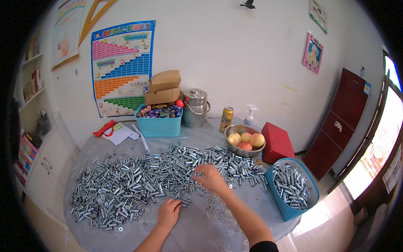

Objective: The person sits at a table covered with a large pile of metal bolts and washers. They repeatedly pick up a bolt and a washer, thread the washer onto the bolt, and place the assembled unit into a blue plastic bin on the right. The process is continuous and repetitive throughout the clip.

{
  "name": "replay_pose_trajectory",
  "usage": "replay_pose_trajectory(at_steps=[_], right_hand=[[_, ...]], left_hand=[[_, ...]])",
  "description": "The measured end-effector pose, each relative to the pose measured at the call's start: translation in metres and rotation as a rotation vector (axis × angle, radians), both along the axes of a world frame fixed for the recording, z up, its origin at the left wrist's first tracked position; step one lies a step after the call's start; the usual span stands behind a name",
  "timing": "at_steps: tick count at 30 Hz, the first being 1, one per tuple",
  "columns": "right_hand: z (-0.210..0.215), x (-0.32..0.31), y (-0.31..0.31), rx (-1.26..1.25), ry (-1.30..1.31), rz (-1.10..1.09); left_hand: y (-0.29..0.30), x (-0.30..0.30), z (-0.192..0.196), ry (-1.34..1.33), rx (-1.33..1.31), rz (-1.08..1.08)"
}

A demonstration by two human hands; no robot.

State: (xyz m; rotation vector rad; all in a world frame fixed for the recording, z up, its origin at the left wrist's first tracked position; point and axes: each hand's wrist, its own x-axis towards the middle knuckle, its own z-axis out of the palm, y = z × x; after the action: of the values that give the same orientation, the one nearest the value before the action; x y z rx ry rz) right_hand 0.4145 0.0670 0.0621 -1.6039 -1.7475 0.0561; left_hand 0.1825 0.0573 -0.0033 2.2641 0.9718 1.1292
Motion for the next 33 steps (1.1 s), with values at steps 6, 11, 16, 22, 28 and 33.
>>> replay_pose_trajectory(at_steps=[6,11,16,22,28,33], right_hand=[[0.009,0.112,0.028,-0.251,-0.076,-0.620],[-0.008,0.117,0.022,-0.348,0.023,-0.674],[-0.033,0.116,-0.001,-0.195,-0.029,-0.541],[-0.033,0.064,-0.029,0.051,0.010,-0.435],[-0.041,0.021,-0.042,0.116,0.012,-0.233],[-0.047,-0.026,-0.052,0.123,-0.084,-0.052]], left_hand=[[0.001,0.001,0.006,0.032,-0.025,0.010],[-0.002,0.004,0.012,0.054,-0.064,0.010],[-0.003,0.005,0.008,0.047,-0.002,0.003],[-0.005,0.003,0.009,0.057,0.058,-0.014],[-0.004,0.005,0.005,0.076,0.101,-0.043],[-0.004,0.001,0.003,0.072,0.146,-0.047]])
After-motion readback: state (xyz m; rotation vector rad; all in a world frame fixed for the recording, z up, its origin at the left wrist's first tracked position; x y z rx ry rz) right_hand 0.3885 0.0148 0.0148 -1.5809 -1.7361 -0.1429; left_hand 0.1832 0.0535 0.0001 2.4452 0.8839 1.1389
